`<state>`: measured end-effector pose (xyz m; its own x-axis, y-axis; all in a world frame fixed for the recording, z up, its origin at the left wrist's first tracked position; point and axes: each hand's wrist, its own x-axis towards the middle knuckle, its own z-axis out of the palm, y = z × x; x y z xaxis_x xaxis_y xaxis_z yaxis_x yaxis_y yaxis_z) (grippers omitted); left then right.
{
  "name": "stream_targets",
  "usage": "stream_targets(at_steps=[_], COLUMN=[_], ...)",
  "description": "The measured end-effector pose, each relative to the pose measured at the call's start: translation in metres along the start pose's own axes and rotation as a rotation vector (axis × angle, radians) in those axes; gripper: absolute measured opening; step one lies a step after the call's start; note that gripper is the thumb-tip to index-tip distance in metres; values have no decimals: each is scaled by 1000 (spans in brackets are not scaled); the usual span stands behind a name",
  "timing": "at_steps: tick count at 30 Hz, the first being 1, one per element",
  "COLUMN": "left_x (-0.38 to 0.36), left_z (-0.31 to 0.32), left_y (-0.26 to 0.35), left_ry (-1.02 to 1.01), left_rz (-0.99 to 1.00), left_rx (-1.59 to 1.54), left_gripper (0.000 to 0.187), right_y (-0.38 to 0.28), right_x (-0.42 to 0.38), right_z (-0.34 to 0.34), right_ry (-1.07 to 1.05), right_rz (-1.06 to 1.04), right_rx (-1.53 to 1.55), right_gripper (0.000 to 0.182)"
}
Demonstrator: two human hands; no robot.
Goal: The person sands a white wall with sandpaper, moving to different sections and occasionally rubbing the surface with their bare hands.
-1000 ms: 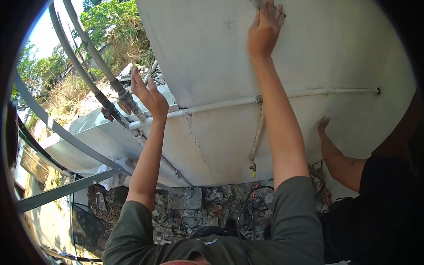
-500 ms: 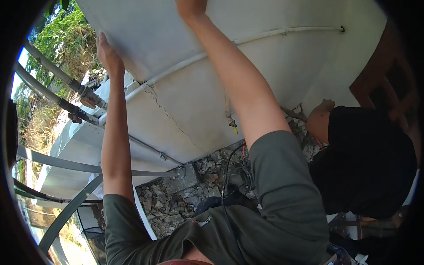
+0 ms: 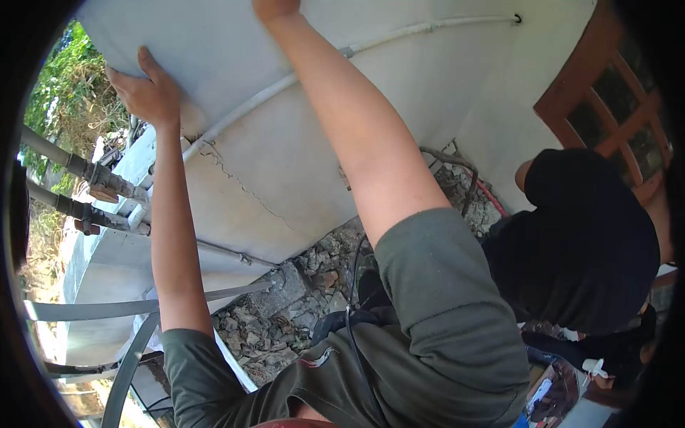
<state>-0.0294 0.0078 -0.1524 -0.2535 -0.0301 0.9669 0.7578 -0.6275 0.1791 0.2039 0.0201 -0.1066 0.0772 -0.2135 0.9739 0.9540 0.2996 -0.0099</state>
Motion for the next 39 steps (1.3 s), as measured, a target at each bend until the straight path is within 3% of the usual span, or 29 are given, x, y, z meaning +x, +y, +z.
stream_targets(at_steps=[4, 7, 10, 15, 18, 22, 24, 27, 34, 39], left_x=[-2, -3, -4, -5, -7, -10, -8, -8, -11, -9], left_z=[-5, -7, -5, -4, -6, -5, -4, -3, -3, -3], left_y=[11, 18, 19, 16, 18, 15, 15, 13, 9, 12], left_ry=[-25, -4, 10, -8, -31, -24, -14, -5, 7, 9], left_rz=[-76, -111, -83, -75, -117, -114, -102, -107, -82, -99], left_rx=[14, 41, 124, 164, 166, 163, 167, 129, 156, 124], left_gripper=[70, 67, 66, 64, 64, 64, 63, 63, 63, 62], right_y=[-7, -4, 6, 43, 43, 24, 16, 31, 61, 41], right_x=[1, -6, -14, 27, 68, 44, 22, 32, 96, 45], right_z=[-7, -7, -16, -14, 4, 8, -6, -17, 15, 1], right_ry=[-2, 74, 4, -145, 3, 24, -160, -271, 38, -47], right_rz=[41, -70, -63, -274, -207, -226, -299, -409, -317, -334], right_rx=[21, 81, 207, 194, 223, 173, 220, 199, 155, 184], right_gripper=[41, 39, 42, 46, 42, 43, 43, 44, 35, 40])
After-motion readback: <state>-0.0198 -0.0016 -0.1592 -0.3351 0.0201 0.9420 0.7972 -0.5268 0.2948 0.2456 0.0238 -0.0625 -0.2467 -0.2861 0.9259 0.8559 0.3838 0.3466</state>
